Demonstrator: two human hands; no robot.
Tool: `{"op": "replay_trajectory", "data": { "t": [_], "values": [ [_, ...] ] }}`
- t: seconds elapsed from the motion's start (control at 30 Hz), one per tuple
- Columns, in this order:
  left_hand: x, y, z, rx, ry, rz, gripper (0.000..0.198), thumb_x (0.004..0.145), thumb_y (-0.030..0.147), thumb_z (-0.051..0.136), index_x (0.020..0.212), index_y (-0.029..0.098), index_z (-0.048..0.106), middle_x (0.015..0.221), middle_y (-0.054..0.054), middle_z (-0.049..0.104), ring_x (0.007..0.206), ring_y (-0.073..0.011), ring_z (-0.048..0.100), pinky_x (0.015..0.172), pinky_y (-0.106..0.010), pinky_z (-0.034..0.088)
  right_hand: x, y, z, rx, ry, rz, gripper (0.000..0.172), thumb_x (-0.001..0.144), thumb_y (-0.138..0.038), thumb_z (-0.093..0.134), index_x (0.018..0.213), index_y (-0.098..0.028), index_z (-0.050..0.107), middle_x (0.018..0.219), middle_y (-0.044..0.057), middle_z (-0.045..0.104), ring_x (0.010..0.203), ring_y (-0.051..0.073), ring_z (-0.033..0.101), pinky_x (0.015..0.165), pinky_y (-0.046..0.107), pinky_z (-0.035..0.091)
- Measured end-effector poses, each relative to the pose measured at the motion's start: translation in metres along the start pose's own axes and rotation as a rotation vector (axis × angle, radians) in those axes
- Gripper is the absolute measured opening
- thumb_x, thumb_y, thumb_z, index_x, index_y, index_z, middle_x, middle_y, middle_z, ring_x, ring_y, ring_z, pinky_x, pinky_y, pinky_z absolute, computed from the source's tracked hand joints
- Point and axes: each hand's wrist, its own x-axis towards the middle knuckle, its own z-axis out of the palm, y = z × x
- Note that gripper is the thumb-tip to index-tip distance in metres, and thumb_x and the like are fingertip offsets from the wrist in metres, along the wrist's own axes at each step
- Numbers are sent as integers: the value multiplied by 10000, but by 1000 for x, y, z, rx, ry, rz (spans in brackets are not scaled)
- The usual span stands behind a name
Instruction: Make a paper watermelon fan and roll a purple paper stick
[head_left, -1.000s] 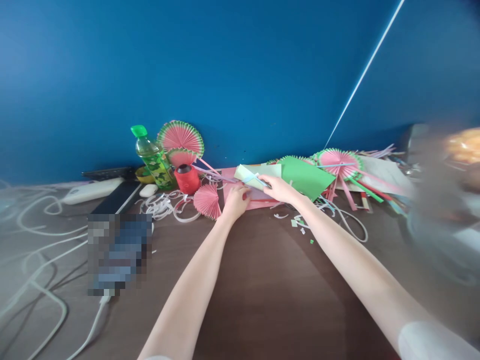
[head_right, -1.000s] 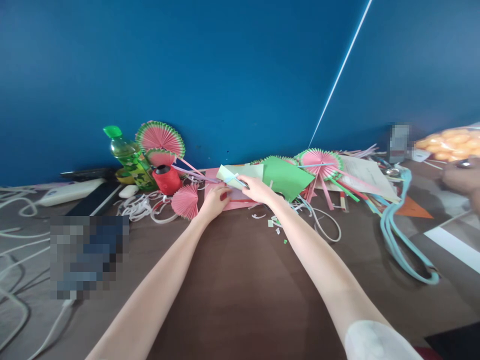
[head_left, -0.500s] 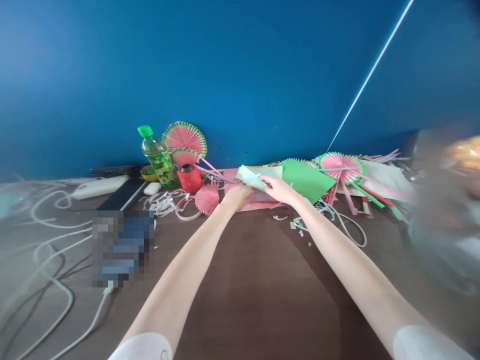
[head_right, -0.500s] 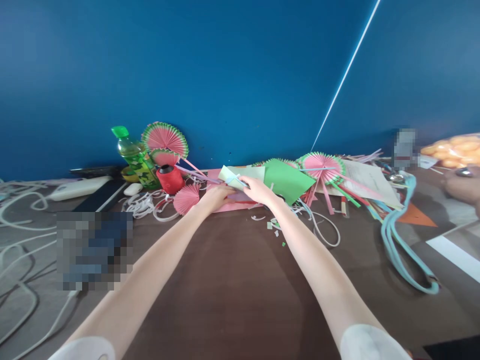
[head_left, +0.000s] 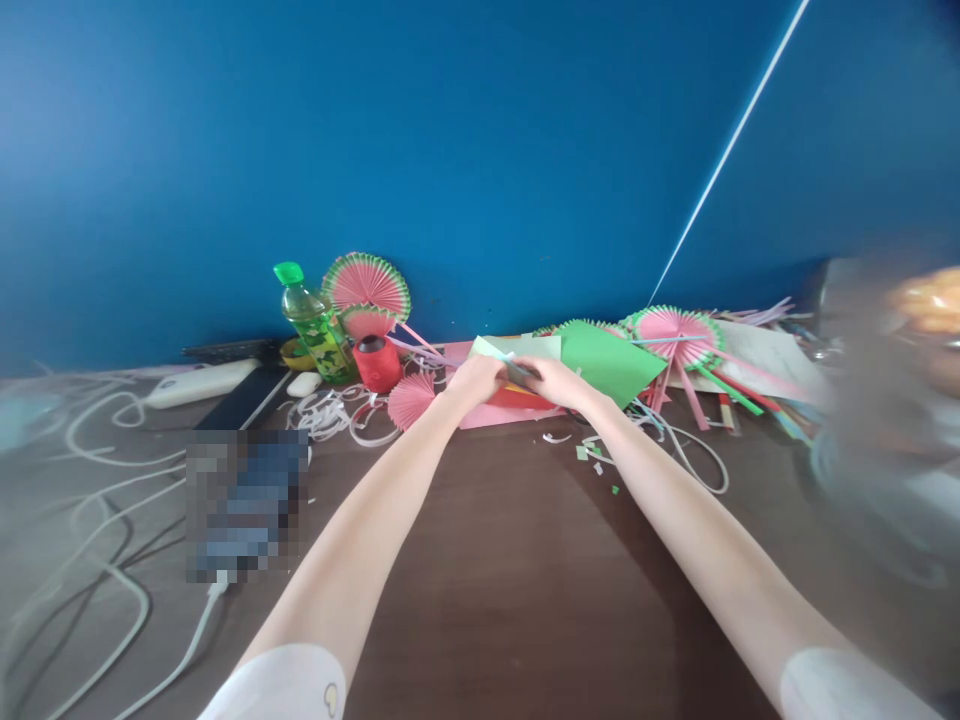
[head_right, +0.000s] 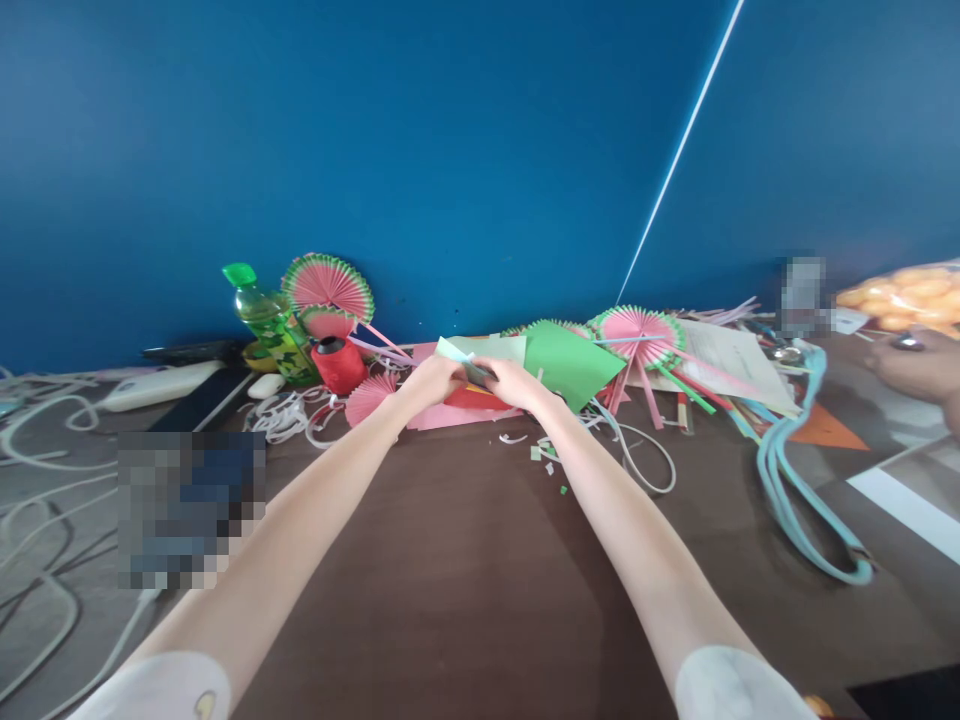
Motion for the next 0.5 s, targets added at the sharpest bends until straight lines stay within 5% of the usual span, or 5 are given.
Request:
{"op": "replay_trajectory", "data": {
  "t": [0.2, 0.5],
  "values": [
    [7, -4, -8, -57, -41, 43, 267, 739, 97, 464, 763, 198, 710, 703, -24, 670, 663, -151, 590, 656, -244, 434, -1, 0, -3, -28, -11, -5, 390, 827, -141, 422, 1183, -239, 546, 1117, 32, 643, 965, 228, 607, 829, 327, 443],
    [9, 6, 0, -54, 22, -65, 211, 666, 68, 499, 722, 172, 674, 787, -68, 674, 777, -211, 605, 703, -285, 441, -1, -5, -4, -57, 1, -7, 289, 802, -193, 448, 1047, -183, 601, 992, 56, 677, 865, 200, 620, 724, 255, 434]
  ]
}}
